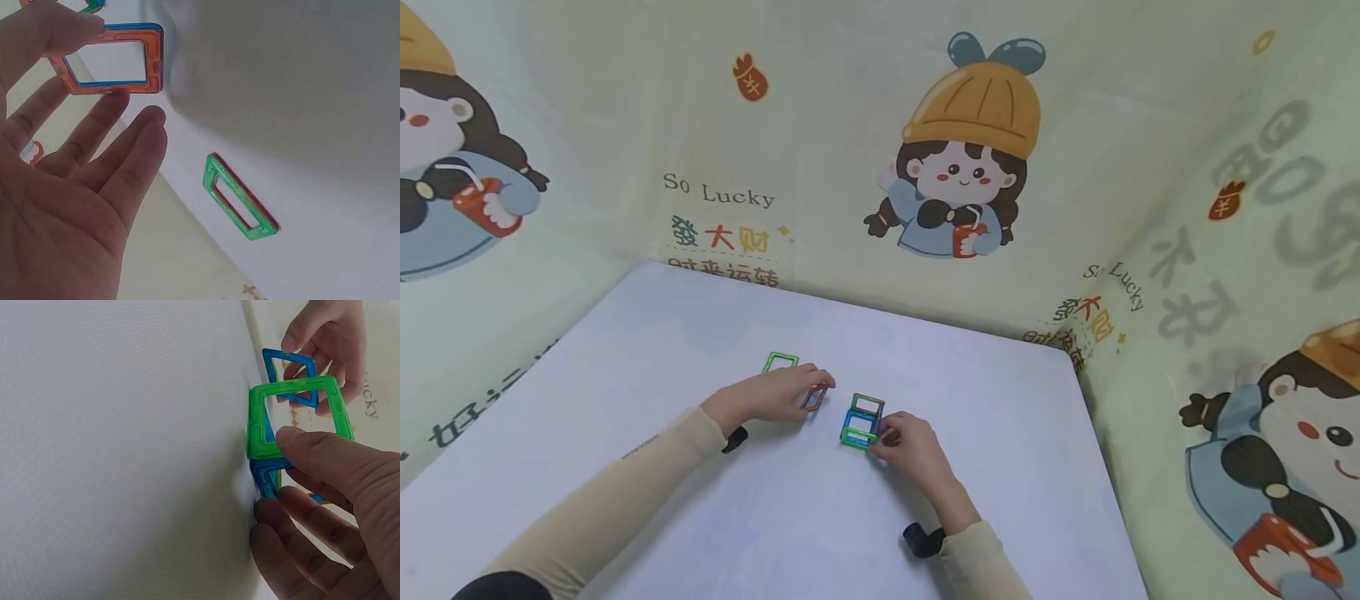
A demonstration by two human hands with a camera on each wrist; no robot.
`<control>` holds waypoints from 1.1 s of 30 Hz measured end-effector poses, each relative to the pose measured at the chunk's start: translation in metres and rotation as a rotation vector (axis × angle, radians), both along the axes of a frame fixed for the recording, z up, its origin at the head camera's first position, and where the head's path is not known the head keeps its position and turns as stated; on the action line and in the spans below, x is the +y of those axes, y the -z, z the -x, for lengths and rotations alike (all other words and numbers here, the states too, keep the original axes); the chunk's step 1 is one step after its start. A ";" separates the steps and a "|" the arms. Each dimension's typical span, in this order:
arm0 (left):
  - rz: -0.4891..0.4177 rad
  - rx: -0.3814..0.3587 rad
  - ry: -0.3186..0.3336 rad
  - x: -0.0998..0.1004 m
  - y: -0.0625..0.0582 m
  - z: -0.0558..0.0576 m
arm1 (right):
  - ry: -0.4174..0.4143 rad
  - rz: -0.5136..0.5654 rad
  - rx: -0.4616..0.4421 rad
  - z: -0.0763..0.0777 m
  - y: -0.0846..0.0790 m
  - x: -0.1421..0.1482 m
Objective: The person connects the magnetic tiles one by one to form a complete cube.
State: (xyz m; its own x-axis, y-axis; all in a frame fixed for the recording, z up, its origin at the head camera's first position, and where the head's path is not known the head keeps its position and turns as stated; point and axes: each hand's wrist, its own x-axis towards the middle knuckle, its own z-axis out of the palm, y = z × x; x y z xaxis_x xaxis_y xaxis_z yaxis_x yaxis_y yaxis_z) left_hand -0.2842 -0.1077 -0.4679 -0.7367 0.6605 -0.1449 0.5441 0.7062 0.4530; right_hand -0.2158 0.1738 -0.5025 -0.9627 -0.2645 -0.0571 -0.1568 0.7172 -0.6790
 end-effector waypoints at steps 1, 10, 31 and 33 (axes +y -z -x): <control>-0.001 -0.009 -0.004 0.000 0.001 0.000 | -0.001 0.002 -0.002 0.000 0.000 0.000; -0.008 -0.041 -0.023 0.006 0.006 -0.002 | -0.007 0.008 -0.008 0.000 0.000 0.000; -0.144 -0.077 0.000 0.015 0.013 -0.011 | 0.009 -0.005 -0.032 0.003 -0.005 -0.006; -0.166 -0.074 0.004 0.016 0.015 -0.012 | 0.005 -0.009 -0.027 0.002 -0.004 -0.006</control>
State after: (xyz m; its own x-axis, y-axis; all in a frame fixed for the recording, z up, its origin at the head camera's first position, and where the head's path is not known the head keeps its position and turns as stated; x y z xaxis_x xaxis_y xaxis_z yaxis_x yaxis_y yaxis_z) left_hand -0.2722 -0.0914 -0.4829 -0.7255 0.6827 -0.0873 0.5073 0.6162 0.6025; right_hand -0.2182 0.1674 -0.4982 -0.9620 -0.2595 -0.0852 -0.1352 0.7237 -0.6767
